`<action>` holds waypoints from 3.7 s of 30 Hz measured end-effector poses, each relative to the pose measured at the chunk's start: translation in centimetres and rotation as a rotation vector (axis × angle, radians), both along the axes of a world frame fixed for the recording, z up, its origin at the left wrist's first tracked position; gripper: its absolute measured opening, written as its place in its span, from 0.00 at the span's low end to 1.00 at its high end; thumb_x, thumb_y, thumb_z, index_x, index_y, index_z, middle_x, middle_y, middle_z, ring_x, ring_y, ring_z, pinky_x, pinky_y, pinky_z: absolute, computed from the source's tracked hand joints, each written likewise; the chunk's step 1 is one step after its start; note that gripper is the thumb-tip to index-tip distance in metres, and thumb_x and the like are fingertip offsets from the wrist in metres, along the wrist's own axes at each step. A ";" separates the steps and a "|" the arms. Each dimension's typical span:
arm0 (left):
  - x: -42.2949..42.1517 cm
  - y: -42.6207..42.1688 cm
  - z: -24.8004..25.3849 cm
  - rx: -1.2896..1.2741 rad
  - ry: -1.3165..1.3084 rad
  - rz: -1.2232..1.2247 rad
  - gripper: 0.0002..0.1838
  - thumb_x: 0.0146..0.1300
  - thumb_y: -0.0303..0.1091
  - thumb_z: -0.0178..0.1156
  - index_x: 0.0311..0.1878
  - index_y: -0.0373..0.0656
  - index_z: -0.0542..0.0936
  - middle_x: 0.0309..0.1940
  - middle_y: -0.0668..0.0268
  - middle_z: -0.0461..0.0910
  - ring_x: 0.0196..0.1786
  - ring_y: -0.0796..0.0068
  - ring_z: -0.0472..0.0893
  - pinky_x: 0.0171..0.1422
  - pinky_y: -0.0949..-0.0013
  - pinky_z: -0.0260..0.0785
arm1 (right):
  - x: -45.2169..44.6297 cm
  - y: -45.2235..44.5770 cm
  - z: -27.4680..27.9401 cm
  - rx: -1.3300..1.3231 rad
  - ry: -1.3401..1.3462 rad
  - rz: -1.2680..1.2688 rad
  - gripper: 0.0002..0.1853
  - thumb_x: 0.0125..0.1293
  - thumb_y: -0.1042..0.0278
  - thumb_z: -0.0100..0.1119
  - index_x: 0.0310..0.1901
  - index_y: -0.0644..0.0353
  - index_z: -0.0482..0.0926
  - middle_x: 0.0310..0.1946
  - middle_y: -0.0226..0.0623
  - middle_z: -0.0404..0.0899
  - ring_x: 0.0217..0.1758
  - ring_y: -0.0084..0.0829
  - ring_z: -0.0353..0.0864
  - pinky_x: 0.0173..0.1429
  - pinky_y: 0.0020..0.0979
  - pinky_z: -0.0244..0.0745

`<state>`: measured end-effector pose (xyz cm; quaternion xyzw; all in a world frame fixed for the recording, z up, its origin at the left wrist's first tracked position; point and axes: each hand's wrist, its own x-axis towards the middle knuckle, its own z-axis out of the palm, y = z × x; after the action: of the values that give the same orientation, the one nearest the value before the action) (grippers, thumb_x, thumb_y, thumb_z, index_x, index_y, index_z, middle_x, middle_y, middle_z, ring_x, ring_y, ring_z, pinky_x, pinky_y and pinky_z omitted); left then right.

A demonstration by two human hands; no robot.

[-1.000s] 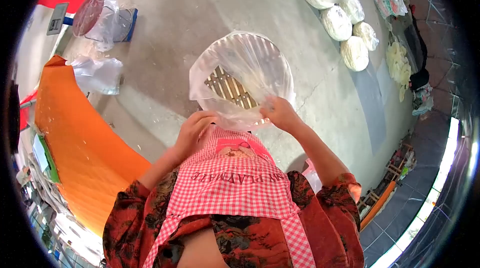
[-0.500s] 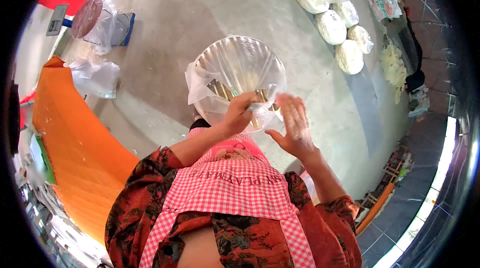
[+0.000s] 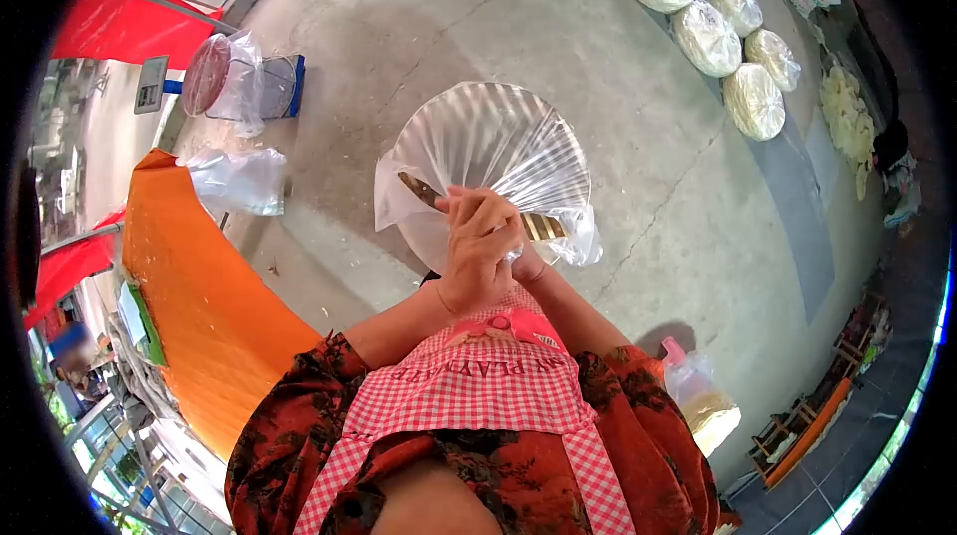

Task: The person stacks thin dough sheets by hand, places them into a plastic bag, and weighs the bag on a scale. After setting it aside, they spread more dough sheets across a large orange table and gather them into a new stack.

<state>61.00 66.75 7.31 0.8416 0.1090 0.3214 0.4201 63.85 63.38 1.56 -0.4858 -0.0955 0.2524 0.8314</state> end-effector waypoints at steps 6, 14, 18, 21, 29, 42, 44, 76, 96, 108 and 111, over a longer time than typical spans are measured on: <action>-1.7 1.4 -1.1 -0.002 0.071 0.130 0.11 0.47 0.22 0.60 0.36 0.39 0.76 0.41 0.61 0.76 0.45 0.56 0.73 0.53 0.59 0.63 | 3.7 -3.8 -3.6 -0.217 0.030 0.516 0.13 0.71 0.57 0.48 0.32 0.55 0.74 0.28 0.29 0.69 0.34 0.24 0.69 0.40 0.27 0.64; -23.1 -0.2 -23.9 -1.633 0.513 0.521 0.12 0.65 0.37 0.54 0.46 0.39 0.72 0.40 0.60 0.77 0.46 0.70 0.75 0.46 0.69 0.69 | 4.4 -0.2 -2.3 -0.407 0.360 0.240 0.27 0.74 0.49 0.42 0.16 0.48 0.53 0.12 0.21 0.48 0.15 0.19 0.46 0.22 0.27 0.41; -23.6 2.8 -25.3 -1.974 0.640 0.448 0.22 0.69 0.48 0.49 0.53 0.39 0.67 0.50 0.52 0.71 0.54 0.62 0.72 0.57 0.61 0.68 | 4.1 0.2 5.4 -0.514 0.281 0.116 0.27 0.73 0.55 0.47 0.15 0.49 0.52 0.12 0.22 0.47 0.15 0.21 0.44 0.23 0.28 0.40; -22.7 8.6 -27.5 -2.120 0.690 0.380 0.27 0.68 0.56 0.48 0.55 0.40 0.65 0.56 0.49 0.67 0.58 0.56 0.70 0.64 0.53 0.64 | 1.0 3.1 10.4 -0.661 0.209 0.205 0.28 0.73 0.53 0.46 0.14 0.49 0.51 0.12 0.23 0.47 0.15 0.22 0.44 0.23 0.28 0.41; -21.7 16.9 -20.6 -2.192 0.373 -0.091 0.34 0.66 0.69 0.40 0.55 0.48 0.73 0.48 0.62 0.76 0.49 0.68 0.74 0.54 0.61 0.68 | -6.9 7.7 20.6 -0.741 -0.004 0.266 0.27 0.77 0.56 0.35 0.15 0.49 0.53 0.11 0.24 0.45 0.16 0.21 0.44 0.24 0.29 0.46; -30.1 33.2 -24.1 -2.119 0.238 -0.061 0.42 0.64 0.73 0.34 0.71 0.51 0.60 0.68 0.64 0.64 0.67 0.58 0.64 0.70 0.54 0.56 | -11.6 17.7 11.5 -0.343 -0.070 0.378 0.26 0.73 0.59 0.46 0.15 0.56 0.58 0.12 0.24 0.52 0.15 0.20 0.49 0.22 0.27 0.45; -30.8 35.7 -19.7 -2.134 0.132 -0.134 0.44 0.64 0.74 0.31 0.73 0.53 0.55 0.71 0.63 0.59 0.70 0.56 0.60 0.73 0.51 0.54 | -11.7 23.3 12.4 -0.373 -0.206 0.523 0.24 0.73 0.60 0.46 0.17 0.56 0.59 0.13 0.24 0.53 0.17 0.20 0.51 0.24 0.27 0.47; -34.3 84.7 -25.1 -1.617 -1.419 0.744 0.42 0.65 0.72 0.30 0.73 0.52 0.56 0.71 0.59 0.58 0.69 0.49 0.62 0.72 0.49 0.55 | -19.5 104.9 7.4 -0.417 -0.356 1.638 0.27 0.74 0.54 0.43 0.15 0.51 0.57 0.12 0.23 0.53 0.16 0.20 0.50 0.24 0.27 0.46; -37.9 86.8 -28.3 -1.549 -1.395 0.972 0.32 0.70 0.60 0.37 0.68 0.48 0.64 0.62 0.61 0.70 0.62 0.57 0.72 0.64 0.52 0.68 | -19.2 107.3 5.9 -0.303 -0.787 2.213 0.11 0.56 0.71 0.63 0.40 0.59 0.76 0.36 0.26 0.77 0.43 0.28 0.76 0.50 0.30 0.70; -37.3 82.0 -19.4 -0.685 0.239 1.916 0.33 0.63 0.44 0.59 0.68 0.39 0.63 0.67 0.51 0.61 0.70 0.50 0.59 0.71 0.56 0.54 | -2.7 116.8 7.7 -0.087 -1.501 2.223 0.31 0.47 0.77 0.63 0.58 0.57 0.73 0.64 0.43 0.68 0.69 0.42 0.64 0.73 0.39 0.56; -32.1 85.0 -12.4 -0.365 0.513 1.927 0.36 0.61 0.47 0.60 0.69 0.44 0.63 0.70 0.51 0.56 0.72 0.48 0.56 0.71 0.48 0.52 | -6.4 118.4 4.4 -0.165 -1.451 1.561 0.27 0.51 0.78 0.60 0.57 0.56 0.74 0.63 0.42 0.69 0.68 0.44 0.64 0.71 0.40 0.58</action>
<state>28.95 151.74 -5.09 0.3620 0.8759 0.3115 0.0682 57.45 181.79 6.01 -0.3789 -0.8346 0.3711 0.1489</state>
